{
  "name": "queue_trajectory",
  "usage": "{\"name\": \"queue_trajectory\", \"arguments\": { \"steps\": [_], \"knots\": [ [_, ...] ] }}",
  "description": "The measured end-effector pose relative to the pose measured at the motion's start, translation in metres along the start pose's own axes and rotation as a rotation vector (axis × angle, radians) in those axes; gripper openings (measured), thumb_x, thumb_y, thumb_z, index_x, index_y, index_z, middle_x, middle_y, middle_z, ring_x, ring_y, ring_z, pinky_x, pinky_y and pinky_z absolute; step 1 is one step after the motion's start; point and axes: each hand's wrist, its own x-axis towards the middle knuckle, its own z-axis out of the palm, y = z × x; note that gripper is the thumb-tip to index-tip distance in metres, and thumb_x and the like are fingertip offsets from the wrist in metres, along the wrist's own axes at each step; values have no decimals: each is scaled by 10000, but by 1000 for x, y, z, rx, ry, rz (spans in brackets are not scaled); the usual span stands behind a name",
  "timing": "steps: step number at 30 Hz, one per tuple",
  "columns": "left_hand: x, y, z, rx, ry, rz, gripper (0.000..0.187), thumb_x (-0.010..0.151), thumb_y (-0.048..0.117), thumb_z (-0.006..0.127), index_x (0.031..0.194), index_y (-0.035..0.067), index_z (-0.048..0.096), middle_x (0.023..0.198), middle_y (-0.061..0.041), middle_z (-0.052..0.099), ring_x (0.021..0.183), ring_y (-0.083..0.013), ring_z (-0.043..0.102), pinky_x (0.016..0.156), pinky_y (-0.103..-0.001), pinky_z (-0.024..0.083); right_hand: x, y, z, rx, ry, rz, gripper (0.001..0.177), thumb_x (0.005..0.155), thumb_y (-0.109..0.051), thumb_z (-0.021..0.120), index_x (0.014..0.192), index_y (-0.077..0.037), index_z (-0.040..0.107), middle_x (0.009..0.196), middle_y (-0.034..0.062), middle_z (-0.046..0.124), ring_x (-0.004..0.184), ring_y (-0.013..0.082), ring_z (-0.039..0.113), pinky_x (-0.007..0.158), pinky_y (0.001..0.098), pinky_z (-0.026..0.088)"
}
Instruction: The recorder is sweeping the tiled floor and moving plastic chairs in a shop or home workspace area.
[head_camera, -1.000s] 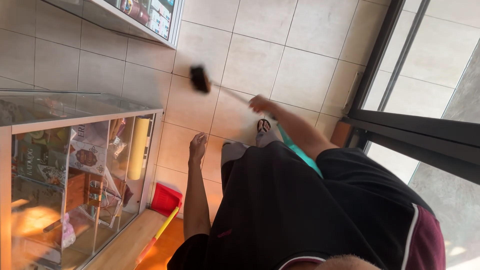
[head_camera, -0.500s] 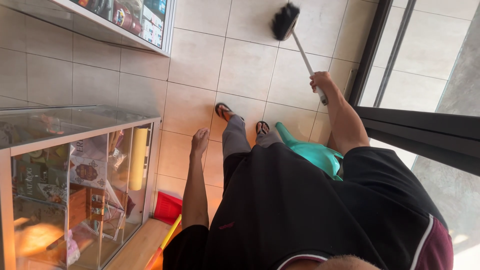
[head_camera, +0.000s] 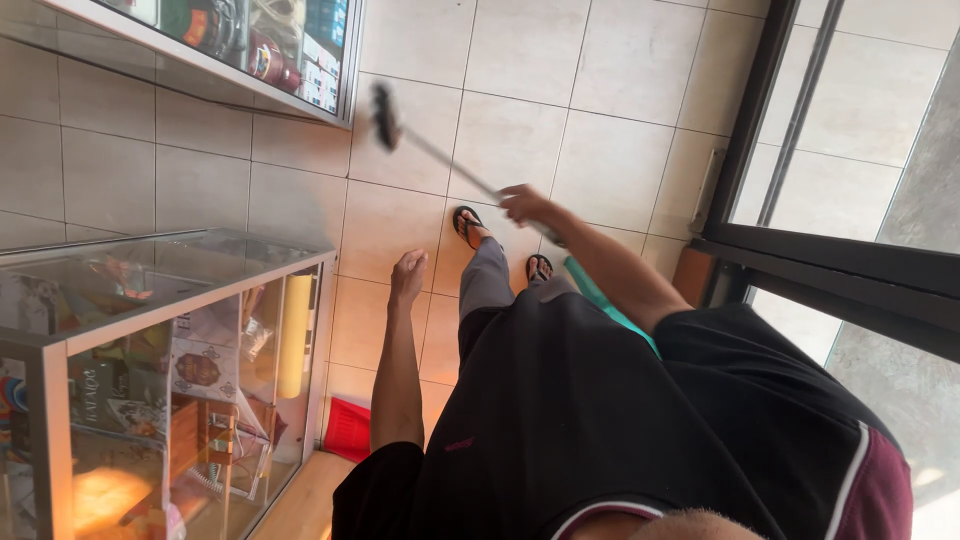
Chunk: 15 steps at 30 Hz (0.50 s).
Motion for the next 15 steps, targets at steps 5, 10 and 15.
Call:
{"name": "queue_trajectory", "arguments": {
  "steps": [5, 10, 15],
  "knots": [
    [31, 5, -19, -36, 13, 72, 507, 964, 365, 637, 1328, 13, 639, 1276, -160, 721, 1108, -258, 723, 957, -358, 533, 56, -19, 82, -550, 156, 28, 457, 926, -6, 709, 1375, 26, 630, 876, 171, 738, 589, 203, 641, 430, 355, 513],
    [62, 16, -32, -61, -39, 100, 506, 967, 359, 649, 1338, 16, 623, 1292, -160, 699, 1116, -257, 714, 955, -361, 535, 51, -41, 8, -447, 189, 6, 513, 843, 52, 650, 1352, 18, 602, 999, 128, 773, 625, 205, 686, 438, 391, 564],
    [86, 47, -40, 24, -69, 21, 517, 931, 399, 672, 1327, 66, 651, 1220, -196, 725, 1083, -263, 731, 903, -360, 555, -48, -107, -45, -171, 546, -59, 432, 834, 44, 700, 1263, 24, 655, 914, 139, 685, 598, 178, 642, 499, 350, 575]
  ]
}}
